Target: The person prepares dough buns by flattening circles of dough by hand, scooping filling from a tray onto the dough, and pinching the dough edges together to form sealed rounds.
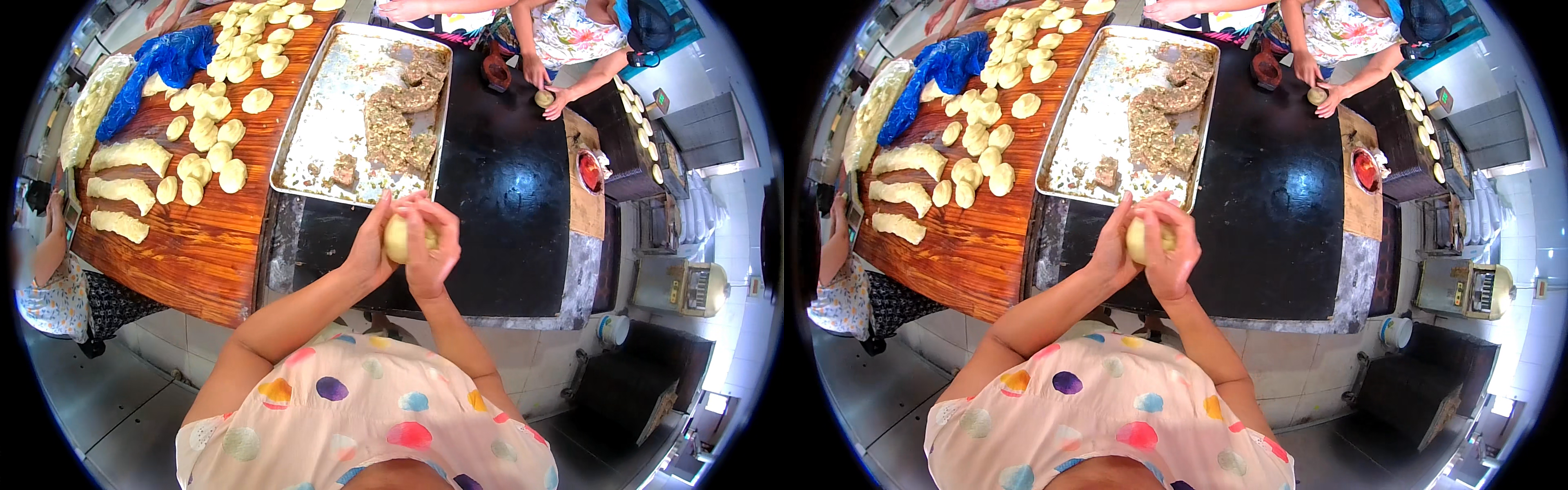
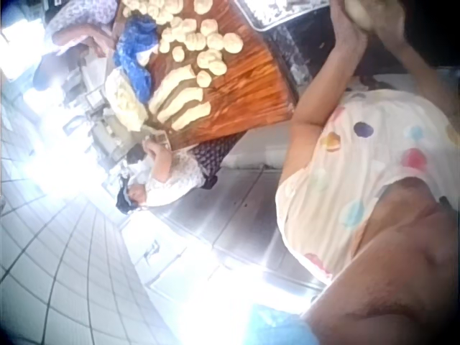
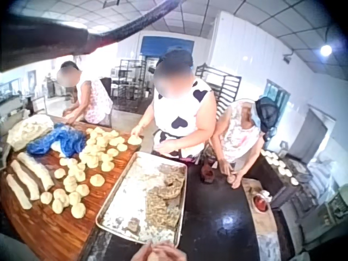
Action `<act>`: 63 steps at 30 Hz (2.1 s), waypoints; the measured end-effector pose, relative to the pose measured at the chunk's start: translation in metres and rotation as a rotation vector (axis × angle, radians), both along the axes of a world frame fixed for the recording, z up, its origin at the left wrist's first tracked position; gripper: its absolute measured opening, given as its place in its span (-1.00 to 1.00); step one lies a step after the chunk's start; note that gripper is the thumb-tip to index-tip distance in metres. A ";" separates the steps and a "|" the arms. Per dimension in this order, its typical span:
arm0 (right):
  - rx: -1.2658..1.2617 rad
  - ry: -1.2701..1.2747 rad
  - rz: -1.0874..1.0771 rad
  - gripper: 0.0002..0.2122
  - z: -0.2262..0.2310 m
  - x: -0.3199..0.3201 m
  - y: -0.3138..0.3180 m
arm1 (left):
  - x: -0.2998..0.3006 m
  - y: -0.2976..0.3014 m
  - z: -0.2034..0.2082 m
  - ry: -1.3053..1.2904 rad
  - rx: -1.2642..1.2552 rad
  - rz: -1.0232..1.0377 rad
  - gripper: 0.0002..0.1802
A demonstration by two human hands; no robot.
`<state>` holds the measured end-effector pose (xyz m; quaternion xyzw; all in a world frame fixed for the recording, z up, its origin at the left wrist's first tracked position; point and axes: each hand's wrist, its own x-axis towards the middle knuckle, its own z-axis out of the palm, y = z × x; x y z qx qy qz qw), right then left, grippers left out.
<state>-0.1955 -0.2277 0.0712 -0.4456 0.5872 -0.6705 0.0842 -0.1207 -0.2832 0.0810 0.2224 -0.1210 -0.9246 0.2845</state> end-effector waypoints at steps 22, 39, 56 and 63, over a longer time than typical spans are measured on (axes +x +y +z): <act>0.145 0.035 0.061 -0.55 -0.020 -0.016 0.009 | -0.015 0.001 -0.044 -0.220 0.039 -0.112 -0.50; 0.176 0.348 -0.112 -0.85 -0.059 -0.051 0.041 | -0.053 0.034 -0.120 -0.214 0.252 -0.161 -0.71; 0.083 -0.323 -0.556 -0.54 -0.031 -0.219 -0.013 | 0.013 -0.029 -0.110 -0.647 -0.273 -0.061 -0.61; 0.461 0.415 -0.494 -0.67 -0.124 -0.224 -0.034 | 0.240 -0.109 -0.140 -1.407 -0.566 0.587 -0.71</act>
